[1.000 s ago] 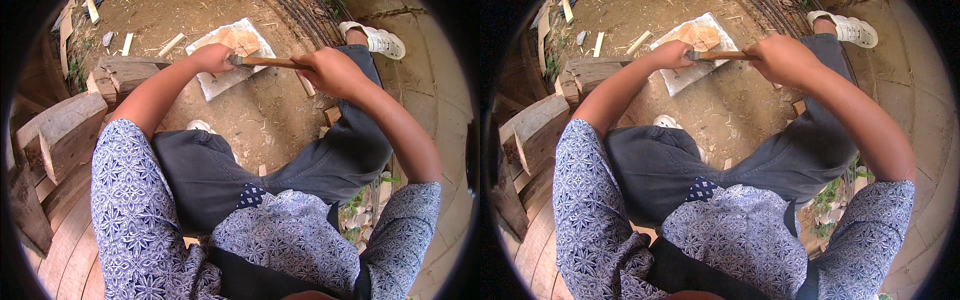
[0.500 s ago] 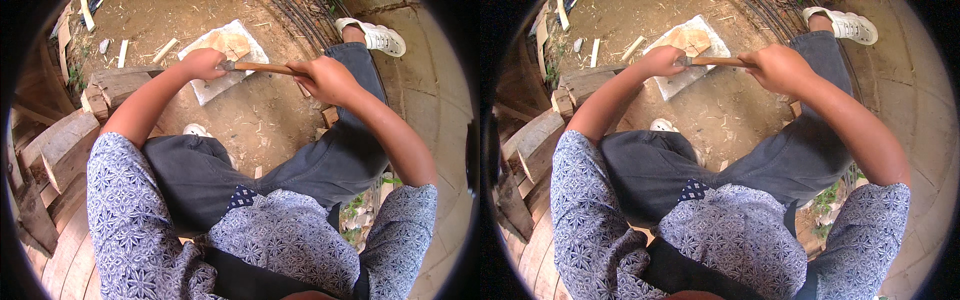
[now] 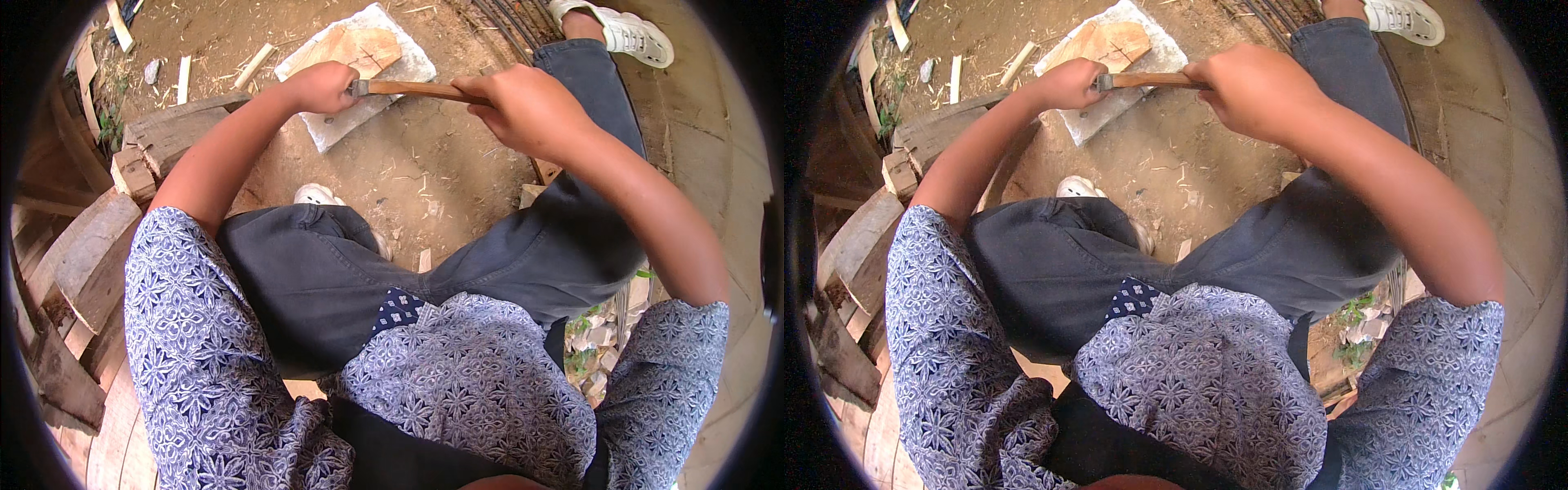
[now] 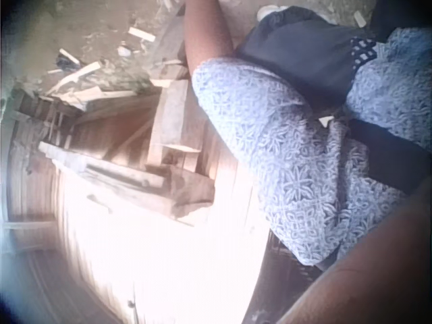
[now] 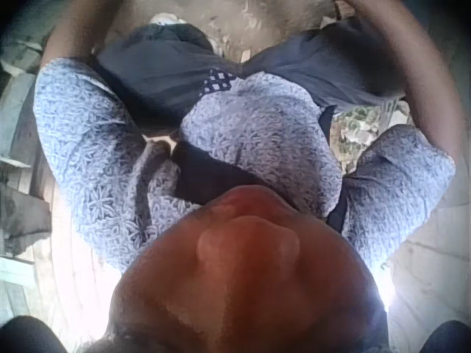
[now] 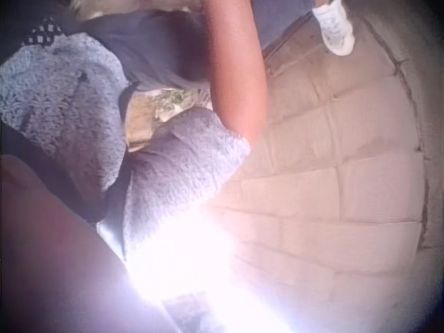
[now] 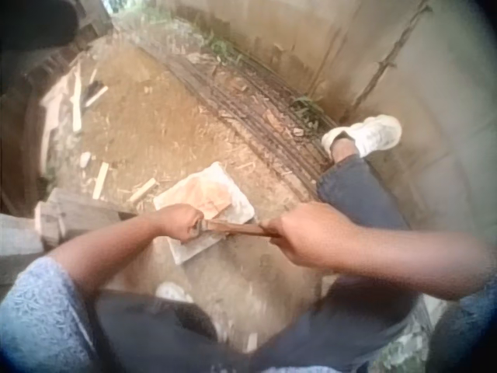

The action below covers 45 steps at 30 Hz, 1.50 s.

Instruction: The person sits on the ground and assembles small wooden pieces into a rectangular frame. They use a hammer to drive nails into the joints, repeatedly adjusting the pieces and checking alignment. The person also picks up additional wood pieces from a nearby workbench and places them on the ground.

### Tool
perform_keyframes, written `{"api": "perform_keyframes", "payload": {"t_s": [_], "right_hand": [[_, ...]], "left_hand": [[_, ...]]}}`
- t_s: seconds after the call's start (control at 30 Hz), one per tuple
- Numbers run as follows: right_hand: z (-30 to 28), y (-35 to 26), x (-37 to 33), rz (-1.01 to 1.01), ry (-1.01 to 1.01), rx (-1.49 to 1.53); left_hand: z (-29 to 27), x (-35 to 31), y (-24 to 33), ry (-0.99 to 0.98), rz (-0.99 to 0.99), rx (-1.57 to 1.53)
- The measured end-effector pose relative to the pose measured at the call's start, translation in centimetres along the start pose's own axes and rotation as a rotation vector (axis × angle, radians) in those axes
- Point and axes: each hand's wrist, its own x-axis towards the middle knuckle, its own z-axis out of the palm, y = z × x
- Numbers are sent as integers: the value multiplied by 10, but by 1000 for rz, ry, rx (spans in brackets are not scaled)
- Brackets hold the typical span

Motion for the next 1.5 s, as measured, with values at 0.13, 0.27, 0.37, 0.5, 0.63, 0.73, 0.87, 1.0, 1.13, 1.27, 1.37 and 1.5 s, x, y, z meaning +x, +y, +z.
{"api": "perform_keyframes", "payload": {"t_s": [0.13, 0.27, 0.37, 0.5, 0.63, 0.73, 0.87, 1.0, 1.13, 1.27, 1.37, 1.5], "right_hand": [[0, 3, -4, 27, -19, -10], [9, 19, -8, -17, 2, -1], [18, 31, -13, -47, 31, 6], [27, 41, -20, -77, 92, 18], [26, 43, -21, -76, 94, 33], [20, 30, -16, -64, 57, 27], [10, 22, -19, 15, 9, 29], [8, 4, -8, 88, -59, 16], [-10, -25, 22, 178, -142, -97], [-20, -41, 37, 106, -160, -113], [-3, -35, 28, 90, -111, -102], [5, -14, 11, -18, -55, 20]], "left_hand": [[4, 2, -3, 15, 34, -47], [5, 2, 0, 29, 11, -49], [-2, 3, 7, -4, -25, -44], [-4, 5, 13, -29, -43, -57], [-11, 9, 15, -59, -18, -19], [-8, 1, 13, -34, -19, 2], [-36, -4, 25, -178, -93, 20], [-88, -26, 57, 4, -66, 129], [-95, -23, 131, 107, 236, 5], [-28, 9, 129, 432, 25, -381], [-2, 15, 158, 672, -253, -454], [9, 31, 168, 685, -327, -169]]}}
